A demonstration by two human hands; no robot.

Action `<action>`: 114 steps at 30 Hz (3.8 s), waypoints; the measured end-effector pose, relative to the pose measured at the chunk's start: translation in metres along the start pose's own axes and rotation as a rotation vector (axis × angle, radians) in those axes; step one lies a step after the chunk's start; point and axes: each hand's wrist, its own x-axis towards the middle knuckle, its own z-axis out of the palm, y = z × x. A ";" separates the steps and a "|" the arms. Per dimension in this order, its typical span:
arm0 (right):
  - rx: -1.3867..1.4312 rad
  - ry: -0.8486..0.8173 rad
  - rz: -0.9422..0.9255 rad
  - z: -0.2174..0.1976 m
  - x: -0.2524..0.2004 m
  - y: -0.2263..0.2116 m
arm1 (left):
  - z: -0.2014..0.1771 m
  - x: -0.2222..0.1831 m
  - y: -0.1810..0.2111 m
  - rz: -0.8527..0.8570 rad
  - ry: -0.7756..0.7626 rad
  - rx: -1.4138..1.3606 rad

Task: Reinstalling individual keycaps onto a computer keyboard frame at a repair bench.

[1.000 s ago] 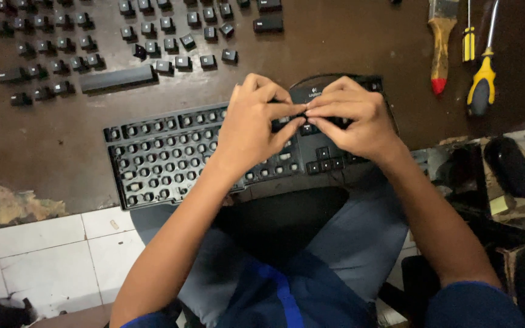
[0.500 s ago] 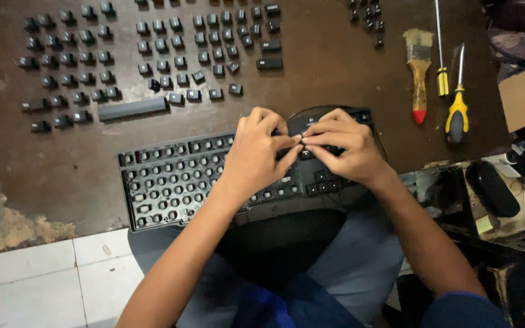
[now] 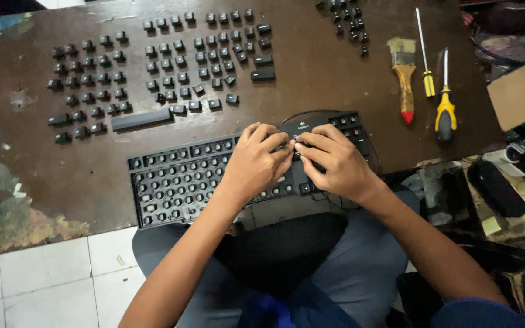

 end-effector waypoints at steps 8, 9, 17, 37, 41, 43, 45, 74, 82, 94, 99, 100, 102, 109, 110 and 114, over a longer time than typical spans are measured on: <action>0.112 0.018 0.127 0.002 0.002 0.007 | -0.013 0.008 0.007 -0.092 0.017 -0.087; 0.223 0.021 0.210 -0.001 0.008 0.012 | -0.020 0.016 0.004 -0.150 0.008 -0.162; 0.327 -0.101 0.450 -0.003 0.016 0.014 | -0.035 0.025 0.008 -0.289 0.036 -0.310; 0.305 -0.162 0.617 0.004 0.010 0.018 | -0.002 0.019 0.009 -0.523 -0.230 -0.330; 0.285 -0.126 0.530 0.006 0.006 0.018 | 0.002 0.017 0.009 -0.488 -0.217 -0.281; 0.273 -0.113 0.522 0.005 0.003 0.019 | 0.000 0.020 0.010 -0.468 -0.204 -0.291; 0.283 -0.066 0.525 0.008 0.007 0.018 | -0.005 0.021 0.006 -0.459 -0.175 -0.268; 0.154 0.307 0.444 -0.035 0.019 0.132 | 0.022 0.027 0.137 -0.421 -0.227 0.231; -0.297 0.159 0.033 0.025 0.107 0.298 | 0.017 0.030 0.133 -0.386 -0.259 0.250; -0.496 -0.027 -0.029 0.029 0.099 0.311 | 0.020 0.028 0.130 -0.379 -0.148 0.279; -0.320 0.099 0.025 0.019 0.100 0.317 | 0.018 0.028 0.129 -0.371 -0.160 0.317; -0.317 0.096 0.024 0.014 0.103 0.317 | 0.019 0.028 0.129 -0.375 -0.161 0.316; -0.259 0.109 0.069 0.003 0.108 0.316 | 0.019 0.028 0.130 -0.383 -0.168 0.294; -0.238 -0.194 0.042 0.013 0.120 0.330 | 0.018 0.029 0.129 -0.378 -0.204 0.306; -0.253 -0.249 0.055 0.016 0.121 0.332 | 0.019 0.030 0.129 -0.380 -0.185 0.306; -0.256 -0.354 0.127 0.017 0.129 0.318 | 0.012 0.032 0.127 -0.375 -0.191 0.299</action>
